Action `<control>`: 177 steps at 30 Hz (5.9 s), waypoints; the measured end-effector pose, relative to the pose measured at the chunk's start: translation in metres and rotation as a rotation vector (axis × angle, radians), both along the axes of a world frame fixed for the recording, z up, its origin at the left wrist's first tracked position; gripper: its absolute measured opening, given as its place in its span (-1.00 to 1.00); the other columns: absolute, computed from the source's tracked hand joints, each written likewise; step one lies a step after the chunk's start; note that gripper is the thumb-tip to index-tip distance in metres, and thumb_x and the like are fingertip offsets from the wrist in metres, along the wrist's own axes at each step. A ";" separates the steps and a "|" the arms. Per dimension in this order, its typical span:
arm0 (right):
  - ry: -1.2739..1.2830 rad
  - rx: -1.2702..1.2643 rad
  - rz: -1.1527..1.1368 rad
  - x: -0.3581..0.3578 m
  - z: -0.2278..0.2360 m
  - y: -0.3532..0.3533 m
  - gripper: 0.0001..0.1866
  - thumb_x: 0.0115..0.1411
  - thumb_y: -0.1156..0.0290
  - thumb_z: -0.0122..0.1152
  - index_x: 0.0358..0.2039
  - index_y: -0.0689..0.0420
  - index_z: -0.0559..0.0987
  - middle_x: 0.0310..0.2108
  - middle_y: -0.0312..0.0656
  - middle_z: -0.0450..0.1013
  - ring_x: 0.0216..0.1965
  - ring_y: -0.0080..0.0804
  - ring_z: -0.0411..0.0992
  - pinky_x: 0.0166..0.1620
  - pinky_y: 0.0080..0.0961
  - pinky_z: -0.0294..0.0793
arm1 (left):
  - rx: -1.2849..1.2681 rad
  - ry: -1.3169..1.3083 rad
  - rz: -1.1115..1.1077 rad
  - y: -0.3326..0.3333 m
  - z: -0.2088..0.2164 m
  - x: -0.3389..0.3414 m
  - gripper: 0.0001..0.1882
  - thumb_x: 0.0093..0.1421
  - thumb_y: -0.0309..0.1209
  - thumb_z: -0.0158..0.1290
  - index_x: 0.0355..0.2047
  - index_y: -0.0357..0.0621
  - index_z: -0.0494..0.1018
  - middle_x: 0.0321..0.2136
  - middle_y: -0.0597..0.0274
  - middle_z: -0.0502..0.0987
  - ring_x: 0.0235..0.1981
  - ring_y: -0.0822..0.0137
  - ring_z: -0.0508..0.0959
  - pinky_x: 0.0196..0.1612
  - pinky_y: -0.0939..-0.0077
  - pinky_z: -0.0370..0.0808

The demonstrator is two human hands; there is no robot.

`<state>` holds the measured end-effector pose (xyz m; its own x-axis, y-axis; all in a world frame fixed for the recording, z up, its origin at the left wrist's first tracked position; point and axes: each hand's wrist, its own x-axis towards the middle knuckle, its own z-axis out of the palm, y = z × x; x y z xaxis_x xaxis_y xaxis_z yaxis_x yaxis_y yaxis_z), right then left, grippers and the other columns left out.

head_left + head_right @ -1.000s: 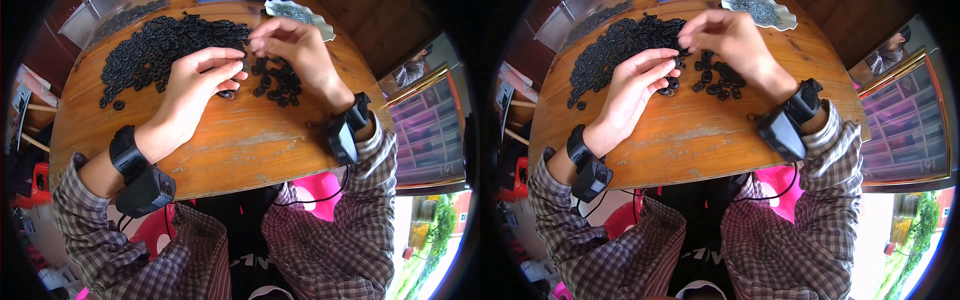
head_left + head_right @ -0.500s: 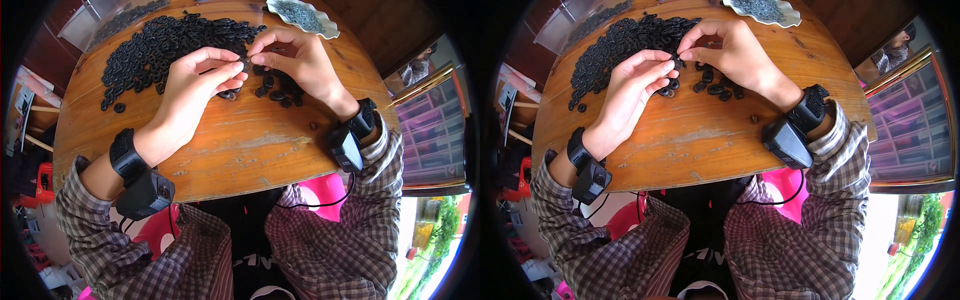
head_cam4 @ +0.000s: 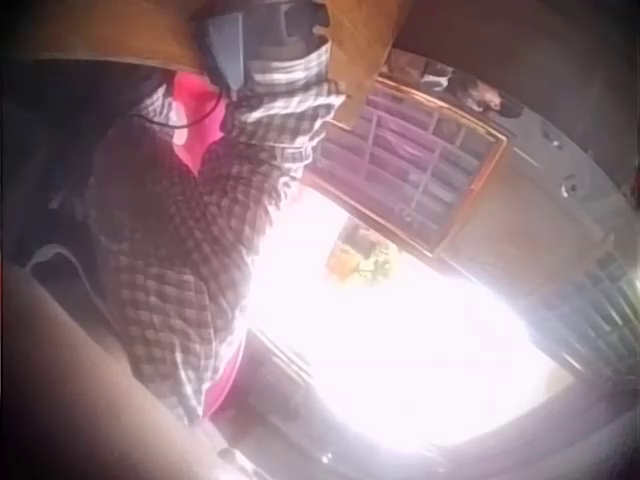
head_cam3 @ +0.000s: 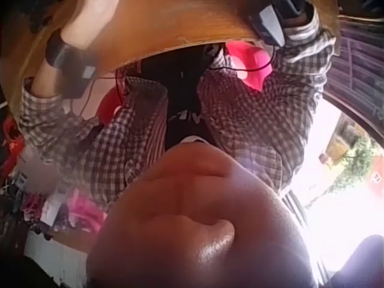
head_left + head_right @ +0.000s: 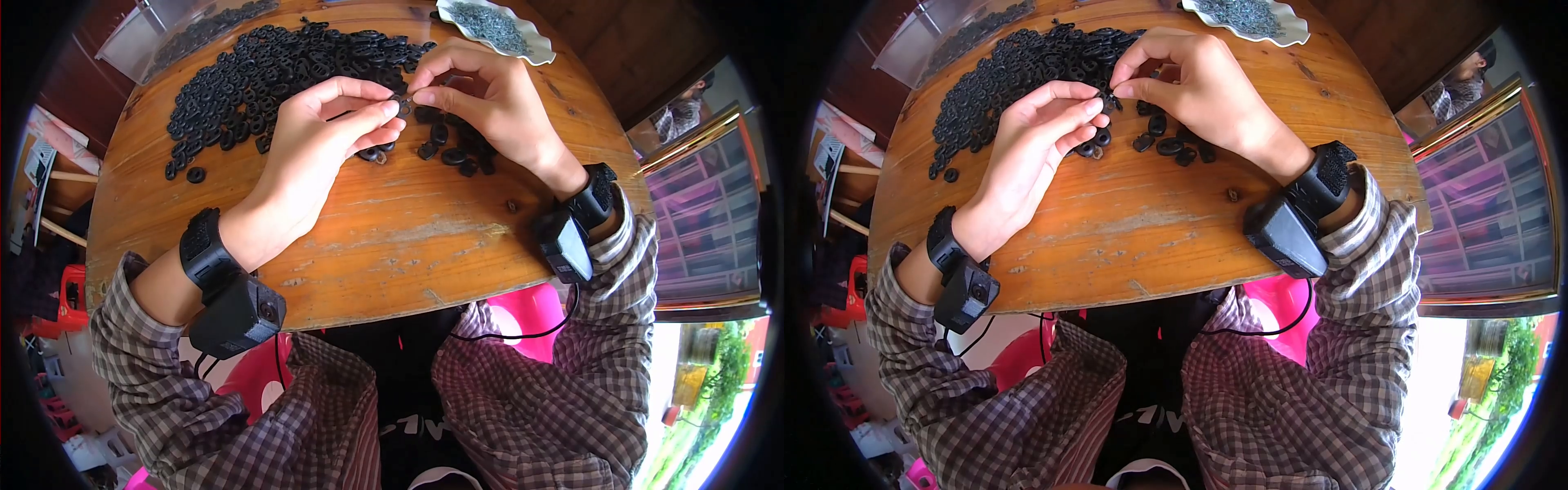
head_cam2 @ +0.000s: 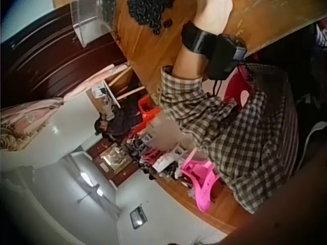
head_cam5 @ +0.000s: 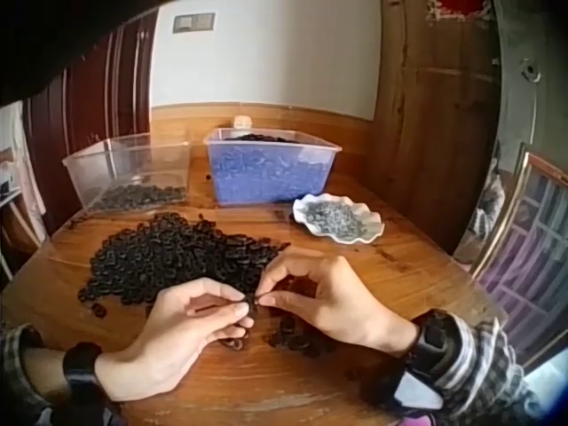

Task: The person picks up a spring and a plastic toggle by hand, inserts the spring into the toggle, and places the assembled piece onto the table, repeating the process several times.

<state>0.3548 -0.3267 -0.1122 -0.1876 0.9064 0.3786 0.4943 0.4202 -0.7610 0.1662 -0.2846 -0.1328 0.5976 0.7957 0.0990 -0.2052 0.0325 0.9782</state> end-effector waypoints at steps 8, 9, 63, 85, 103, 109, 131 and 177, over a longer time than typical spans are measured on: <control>-0.092 0.086 0.014 0.000 -0.003 0.001 -0.90 0.05 0.54 0.12 -0.37 0.23 0.48 -0.35 -0.32 0.36 -0.32 -0.62 0.35 -0.24 -0.68 0.37 | 0.007 -0.003 -0.002 0.000 0.000 0.001 -0.83 0.09 -0.51 0.00 -0.30 -0.33 0.40 -0.40 0.13 0.49 -0.38 0.41 0.51 -0.22 0.61 0.46; -0.092 0.085 0.013 0.000 -0.003 0.001 -0.90 0.05 0.54 0.12 -0.37 0.23 0.48 -0.35 -0.32 0.36 -0.32 -0.62 0.35 -0.24 -0.68 0.37 | 0.008 0.002 -0.003 0.000 0.000 0.001 -0.83 0.09 -0.51 0.00 -0.30 -0.33 0.40 -0.40 0.13 0.49 -0.38 0.41 0.51 -0.22 0.61 0.46; -0.533 0.230 0.061 0.020 0.006 -0.003 -0.87 -0.08 0.52 0.20 -0.48 0.19 0.44 -0.53 -0.31 0.35 -0.56 -0.56 0.27 -0.47 -0.62 0.25 | 0.080 0.048 0.038 -0.001 -0.001 0.000 -0.71 0.13 -0.48 -0.06 -0.13 -0.33 0.33 -0.31 0.14 0.44 -0.32 0.40 0.49 -0.26 0.64 0.43; -0.173 0.127 0.148 0.017 -0.003 0.002 -0.82 0.02 0.60 0.11 -0.30 0.24 0.44 -0.43 -0.29 0.38 -0.44 -0.61 0.34 -0.33 -0.65 0.36 | 0.064 0.083 -0.060 0.000 0.002 0.000 -0.83 0.12 -0.50 -0.04 -0.26 -0.26 0.36 -0.32 0.24 0.44 -0.19 0.39 0.48 -0.21 0.67 0.37; 0.330 -0.153 0.045 0.002 0.003 -0.006 -0.76 0.07 0.57 0.03 -0.21 0.34 0.41 -0.25 -0.14 0.37 -0.33 -0.46 0.44 -0.21 -0.60 0.45 | 0.039 -0.015 -0.028 0.000 0.000 0.002 -0.76 0.06 -0.57 0.00 -0.23 -0.39 0.39 -0.33 0.07 0.48 -0.23 0.32 0.50 -0.11 0.54 0.43; 0.385 -0.212 0.088 0.005 0.003 -0.005 -0.76 0.08 0.57 0.02 -0.21 0.33 0.41 -0.30 -0.15 0.38 -0.34 -0.46 0.44 -0.22 -0.61 0.44 | 0.024 -0.040 0.009 0.000 0.000 0.001 -0.75 0.07 -0.57 0.00 -0.21 -0.40 0.37 -0.29 0.05 0.46 -0.22 0.31 0.50 -0.08 0.53 0.43; 0.314 -0.063 0.150 0.005 -0.002 -0.002 -0.75 0.01 0.71 0.04 -0.24 0.28 0.43 -0.17 -0.09 0.37 -0.10 -0.37 0.36 0.00 -0.50 0.35 | 0.061 0.042 -0.088 0.001 0.002 -0.001 -0.83 0.13 -0.46 -0.02 -0.27 -0.23 0.37 -0.34 0.18 0.49 -0.25 0.33 0.52 -0.15 0.65 0.41; -0.229 0.292 -0.050 -0.002 0.000 -0.012 -0.82 -0.07 0.61 0.22 -0.37 0.27 0.53 -0.40 -0.21 0.48 -0.41 -0.58 0.43 -0.31 -0.70 0.45 | 0.040 0.024 -0.054 0.000 0.006 -0.004 -0.94 0.08 -0.50 0.00 -0.46 -0.17 0.33 -0.43 0.13 0.51 -0.24 0.24 0.52 -0.11 0.59 0.41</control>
